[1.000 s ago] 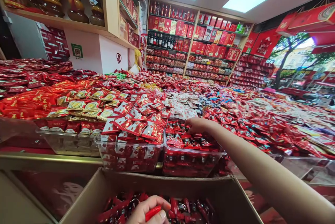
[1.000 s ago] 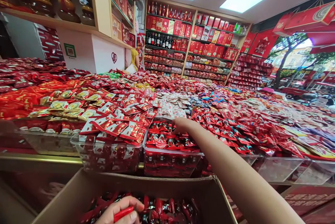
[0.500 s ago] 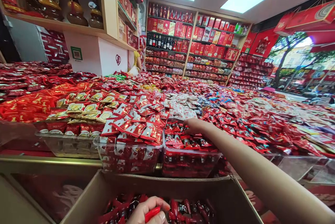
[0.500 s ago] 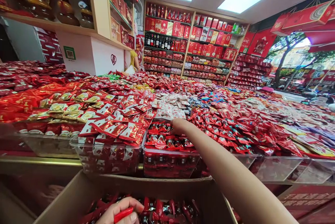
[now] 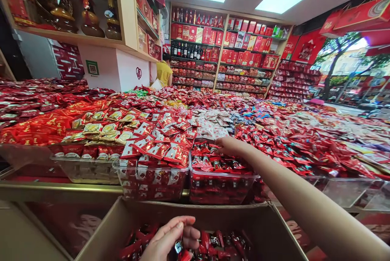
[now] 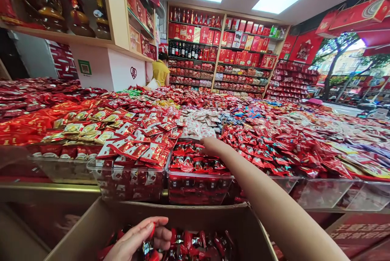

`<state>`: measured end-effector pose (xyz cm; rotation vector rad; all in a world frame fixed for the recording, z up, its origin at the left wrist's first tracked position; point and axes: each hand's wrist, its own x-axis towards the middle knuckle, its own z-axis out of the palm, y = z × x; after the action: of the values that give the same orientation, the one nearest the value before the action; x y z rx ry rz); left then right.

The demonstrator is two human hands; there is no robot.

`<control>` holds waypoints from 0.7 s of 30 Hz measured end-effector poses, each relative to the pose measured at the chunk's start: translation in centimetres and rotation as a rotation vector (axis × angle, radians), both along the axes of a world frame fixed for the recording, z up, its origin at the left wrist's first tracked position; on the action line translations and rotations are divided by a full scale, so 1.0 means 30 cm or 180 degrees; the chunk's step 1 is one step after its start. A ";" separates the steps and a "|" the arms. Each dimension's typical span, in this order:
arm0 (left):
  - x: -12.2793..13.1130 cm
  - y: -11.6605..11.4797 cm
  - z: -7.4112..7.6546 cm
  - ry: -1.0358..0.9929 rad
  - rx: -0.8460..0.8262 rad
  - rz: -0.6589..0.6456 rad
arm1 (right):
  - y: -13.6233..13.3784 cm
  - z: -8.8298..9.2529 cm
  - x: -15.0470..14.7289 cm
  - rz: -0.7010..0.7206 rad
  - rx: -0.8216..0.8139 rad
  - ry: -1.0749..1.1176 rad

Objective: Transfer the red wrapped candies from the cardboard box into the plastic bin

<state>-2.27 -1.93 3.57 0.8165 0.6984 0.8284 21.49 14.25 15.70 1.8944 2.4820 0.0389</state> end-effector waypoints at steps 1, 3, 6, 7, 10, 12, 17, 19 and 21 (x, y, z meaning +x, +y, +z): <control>-0.001 -0.004 0.017 -0.0078 -0.0078 0.0018 | -0.034 0.016 -0.006 0.0002 0.0109 0.0033; -0.002 -0.013 0.058 -0.0252 -0.0192 -0.0006 | -0.130 0.039 -0.027 0.0082 0.0423 0.0289; 0.006 -0.028 0.125 -0.0675 -0.0301 -0.0314 | -0.322 0.037 -0.079 0.0553 0.0556 0.1361; 0.012 -0.032 0.146 -0.0816 -0.0361 -0.0446 | -0.388 0.024 -0.100 0.0732 0.0292 0.1705; 0.041 -0.038 0.197 -0.1105 -0.0530 -0.0749 | -0.541 -0.041 -0.160 0.0976 -0.0484 0.2309; 0.064 -0.036 0.218 -0.1168 -0.0530 -0.0784 | -0.590 -0.093 -0.189 0.0992 -0.0663 0.2511; 0.110 -0.012 0.201 -0.0884 -0.0193 -0.0573 | -0.578 -0.182 -0.197 0.0709 -0.0613 0.3133; 0.117 -0.003 0.163 -0.0601 0.0193 -0.0377 | -0.561 -0.204 -0.185 0.0597 -0.0781 0.3542; 0.118 0.003 0.115 -0.0104 0.0591 -0.0242 | -0.547 -0.225 -0.174 0.0498 -0.0914 0.3842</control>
<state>1.25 -1.83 7.01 0.9885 0.5637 0.8442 16.26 -2.16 8.95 1.8280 2.8945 -1.8251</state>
